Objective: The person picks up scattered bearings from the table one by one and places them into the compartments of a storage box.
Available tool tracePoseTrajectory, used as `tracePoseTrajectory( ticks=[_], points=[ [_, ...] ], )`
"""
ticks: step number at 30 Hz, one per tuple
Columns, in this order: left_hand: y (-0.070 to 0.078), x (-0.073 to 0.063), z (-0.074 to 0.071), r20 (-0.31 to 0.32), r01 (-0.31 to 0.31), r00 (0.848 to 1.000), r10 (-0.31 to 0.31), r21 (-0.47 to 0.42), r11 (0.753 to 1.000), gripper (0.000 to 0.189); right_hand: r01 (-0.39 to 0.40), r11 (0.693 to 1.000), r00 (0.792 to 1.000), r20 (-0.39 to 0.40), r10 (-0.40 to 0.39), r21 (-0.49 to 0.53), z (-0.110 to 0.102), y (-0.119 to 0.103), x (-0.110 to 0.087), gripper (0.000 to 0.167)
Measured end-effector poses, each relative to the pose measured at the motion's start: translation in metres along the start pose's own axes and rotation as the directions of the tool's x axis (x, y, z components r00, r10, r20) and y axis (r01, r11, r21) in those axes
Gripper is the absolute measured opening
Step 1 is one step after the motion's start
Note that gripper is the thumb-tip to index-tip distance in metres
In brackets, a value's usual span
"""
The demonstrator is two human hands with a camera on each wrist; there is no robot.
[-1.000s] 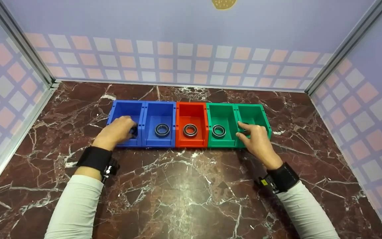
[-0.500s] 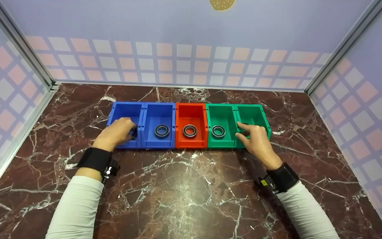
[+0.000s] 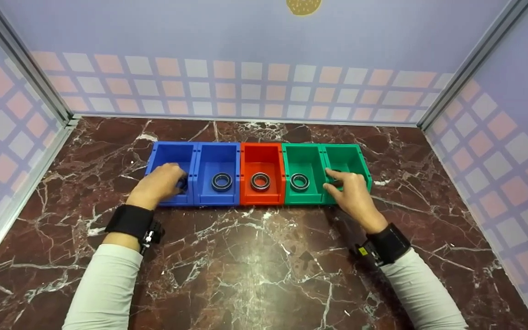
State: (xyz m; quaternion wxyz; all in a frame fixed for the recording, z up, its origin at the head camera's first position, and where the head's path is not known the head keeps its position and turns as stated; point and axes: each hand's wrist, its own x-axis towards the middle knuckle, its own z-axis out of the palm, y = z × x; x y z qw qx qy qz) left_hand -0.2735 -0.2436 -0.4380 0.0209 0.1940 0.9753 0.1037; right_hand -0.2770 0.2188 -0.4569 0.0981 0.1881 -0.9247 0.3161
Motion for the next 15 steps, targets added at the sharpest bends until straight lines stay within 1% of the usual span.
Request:
tracePoseTrajectory(
  ticks=[4,9,12,15],
  points=[
    [0.0,-0.001,-0.002,0.01,0.009,1.0,-0.009,0.012,1.0,0.012,0.001,1.0,1.0,0.006,-0.001,0.004,0.002,0.0,-0.001,0.046],
    [0.002,-0.004,-0.006,-0.024,-0.034,0.999,0.035,0.018,0.999,0.017,-0.001,1.0,1.0,-0.012,0.001,-0.006,0.002,0.002,-0.001,0.045],
    [0.004,-0.007,-0.012,-0.044,-0.043,0.998,0.044,0.028,0.999,0.026,0.009,1.0,1.0,-0.003,-0.009,-0.01,0.0,0.002,0.0,0.046],
    [0.01,-0.009,-0.02,-0.064,-0.043,0.997,0.044,0.019,0.999,0.037,0.015,1.0,1.0,0.025,-0.015,-0.017,-0.004,0.002,0.0,0.047]
  ],
)
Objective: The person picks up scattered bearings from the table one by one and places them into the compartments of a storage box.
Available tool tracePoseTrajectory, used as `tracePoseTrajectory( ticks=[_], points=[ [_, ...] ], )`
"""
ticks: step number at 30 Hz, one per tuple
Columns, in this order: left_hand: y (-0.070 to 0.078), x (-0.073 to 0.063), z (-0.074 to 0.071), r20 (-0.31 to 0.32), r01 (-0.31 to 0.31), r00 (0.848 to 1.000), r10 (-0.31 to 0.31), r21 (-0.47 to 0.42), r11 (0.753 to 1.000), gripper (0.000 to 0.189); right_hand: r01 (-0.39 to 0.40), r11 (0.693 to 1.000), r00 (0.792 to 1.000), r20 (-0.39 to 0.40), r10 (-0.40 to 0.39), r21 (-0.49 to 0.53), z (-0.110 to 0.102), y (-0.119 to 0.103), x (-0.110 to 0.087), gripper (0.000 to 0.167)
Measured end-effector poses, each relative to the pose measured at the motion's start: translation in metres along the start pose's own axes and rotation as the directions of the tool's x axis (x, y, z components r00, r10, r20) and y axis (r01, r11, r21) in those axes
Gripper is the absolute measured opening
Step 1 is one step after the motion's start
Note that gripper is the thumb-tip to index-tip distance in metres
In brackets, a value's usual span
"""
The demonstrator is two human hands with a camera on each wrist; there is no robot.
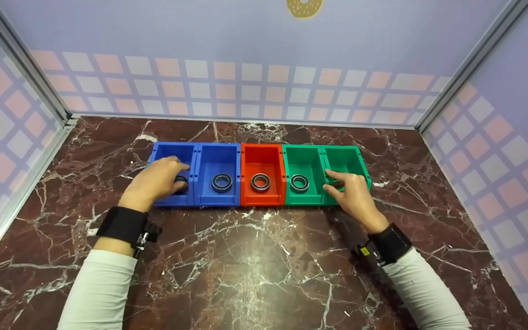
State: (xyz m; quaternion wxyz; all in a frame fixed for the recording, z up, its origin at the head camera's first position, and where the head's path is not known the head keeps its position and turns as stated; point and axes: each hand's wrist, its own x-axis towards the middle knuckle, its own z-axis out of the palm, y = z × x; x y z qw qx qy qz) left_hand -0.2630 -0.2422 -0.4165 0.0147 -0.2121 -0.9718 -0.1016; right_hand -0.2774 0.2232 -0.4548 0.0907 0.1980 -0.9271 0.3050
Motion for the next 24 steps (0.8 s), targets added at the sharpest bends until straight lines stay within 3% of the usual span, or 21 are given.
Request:
tracePoseTrajectory(
  ticks=[6,9,14,19,21,24],
  points=[
    [0.011,0.0,-0.016,-0.075,0.039,0.996,-0.039,-0.004,0.999,0.043,0.009,0.997,1.0,0.003,-0.009,-0.082,-0.012,0.002,0.006,0.041],
    [0.014,-0.001,-0.022,-0.157,0.054,0.986,-0.05,0.02,0.998,0.044,0.025,0.993,0.999,-0.027,-0.028,-0.119,-0.016,0.0,0.012,0.038],
    [0.017,-0.002,-0.021,-0.33,0.049,0.943,-0.034,0.036,0.998,0.045,0.051,0.992,0.998,-0.032,-0.055,-0.116,-0.018,-0.007,0.021,0.047],
    [0.025,-0.001,-0.017,-0.441,0.102,0.894,-0.082,0.021,0.995,0.05,0.084,0.991,0.996,-0.003,-0.085,-0.105,-0.018,-0.019,0.031,0.059],
    [0.029,0.0,-0.017,-0.453,0.131,0.885,-0.112,0.012,0.991,0.053,0.092,0.989,0.996,0.008,-0.092,-0.117,-0.019,-0.025,0.035,0.062],
    [0.036,0.003,-0.017,-0.435,0.177,0.885,-0.164,-0.01,0.984,0.06,0.086,0.985,0.996,0.038,-0.081,-0.152,-0.021,-0.033,0.04,0.065]
  ],
)
